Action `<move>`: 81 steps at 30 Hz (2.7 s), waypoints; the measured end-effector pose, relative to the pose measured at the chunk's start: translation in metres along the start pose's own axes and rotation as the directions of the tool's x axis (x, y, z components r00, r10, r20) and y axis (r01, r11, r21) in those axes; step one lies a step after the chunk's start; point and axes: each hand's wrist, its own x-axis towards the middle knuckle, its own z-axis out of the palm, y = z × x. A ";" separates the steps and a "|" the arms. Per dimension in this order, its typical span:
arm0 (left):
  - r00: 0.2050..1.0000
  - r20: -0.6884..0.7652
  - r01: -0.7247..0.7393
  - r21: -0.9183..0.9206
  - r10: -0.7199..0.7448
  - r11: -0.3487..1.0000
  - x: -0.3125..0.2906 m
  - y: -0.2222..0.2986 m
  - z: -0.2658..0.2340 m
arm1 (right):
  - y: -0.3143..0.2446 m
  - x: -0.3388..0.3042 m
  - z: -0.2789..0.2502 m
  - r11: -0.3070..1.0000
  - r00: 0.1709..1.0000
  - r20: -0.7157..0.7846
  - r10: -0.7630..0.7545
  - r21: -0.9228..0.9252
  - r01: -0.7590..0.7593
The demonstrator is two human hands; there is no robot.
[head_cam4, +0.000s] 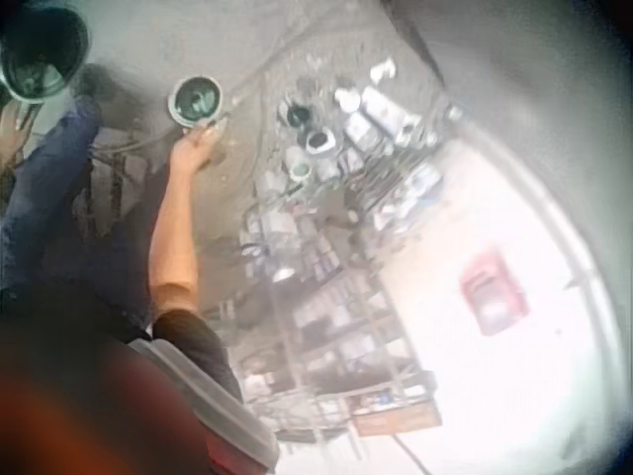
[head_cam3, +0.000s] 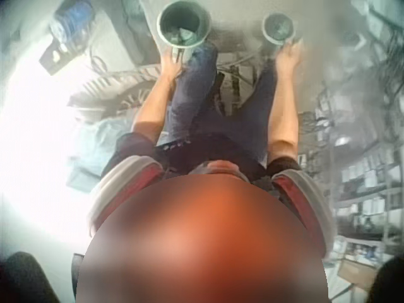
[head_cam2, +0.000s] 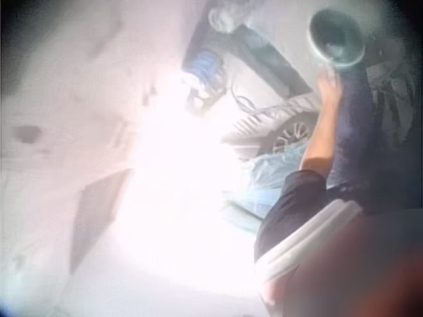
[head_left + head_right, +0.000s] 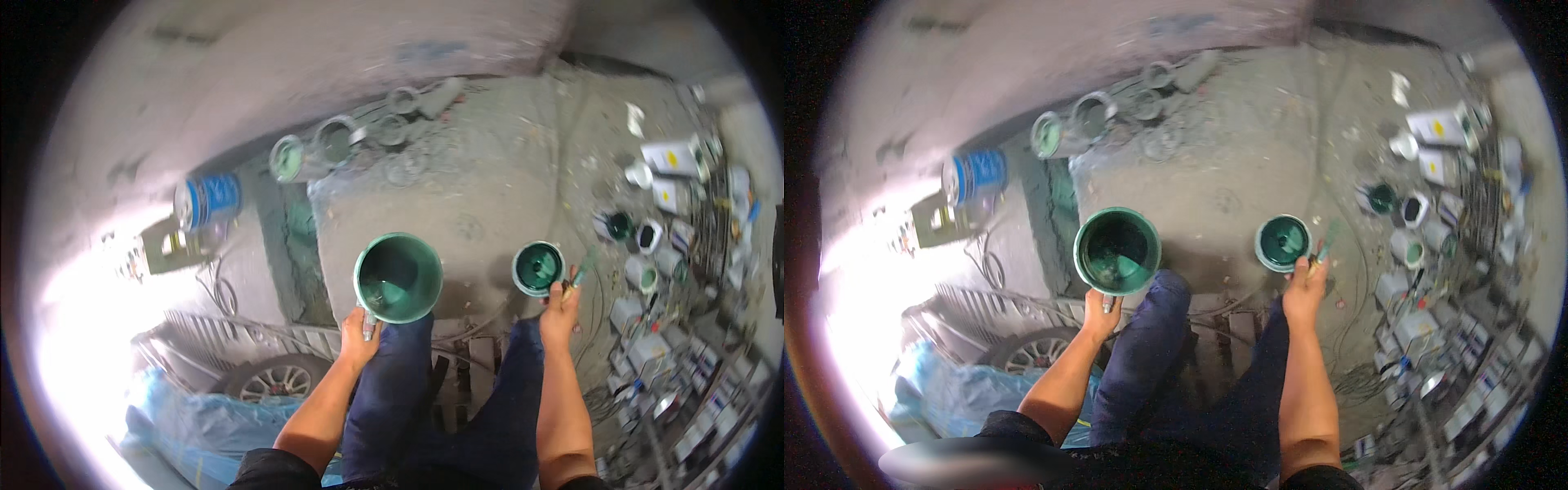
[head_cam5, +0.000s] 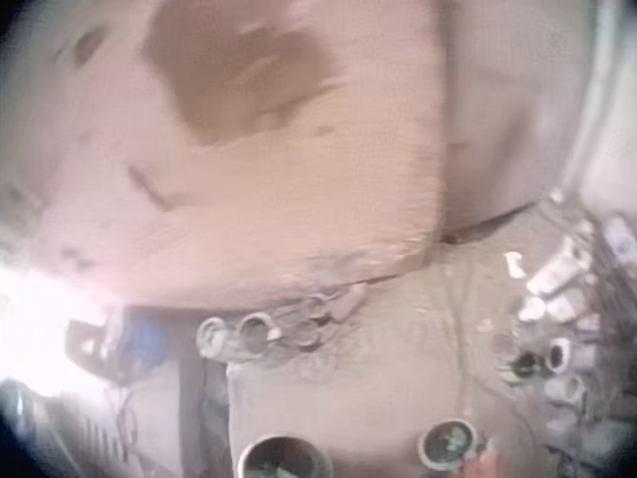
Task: The person selects a paint can from a cluttered workshop, pours paint into a spray gun cup, and stirs the mixture with a brush. The person then transfers paint between containers and continues mixing before placing the brush back into a can.
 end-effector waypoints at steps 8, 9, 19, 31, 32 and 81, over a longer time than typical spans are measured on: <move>0.891 -0.206 0.357 -0.235 -0.405 0.904 -0.014 -0.134 -0.122 | -0.089 -0.056 0.291 0.971 0.861 0.498 -0.101 -0.138 0.194; 0.869 -0.219 0.392 -0.243 -0.444 0.887 -0.022 -0.150 -0.132 | -0.097 -0.067 0.322 0.963 0.820 0.564 -0.097 -0.155 0.221; 0.770 -0.311 0.498 -0.252 -0.557 0.830 -0.032 -0.204 -0.192 | -0.120 -0.121 0.538 0.812 0.467 0.862 -0.196 -0.124 0.570; 0.543 -0.332 0.732 -0.263 -0.771 0.629 0.004 -0.207 -0.208 | -0.147 -0.135 0.654 0.724 0.195 0.977 -0.090 -0.070 0.686; 0.538 -0.327 0.738 -0.263 -0.777 0.622 0.005 -0.209 -0.207 | -0.145 -0.137 0.660 0.724 0.187 0.979 -0.084 -0.069 0.686; 0.618 -0.200 0.037 -0.959 -0.760 0.282 0.118 -0.357 -0.242 | -0.138 -0.205 0.681 -0.145 -0.064 0.998 -0.024 0.060 0.988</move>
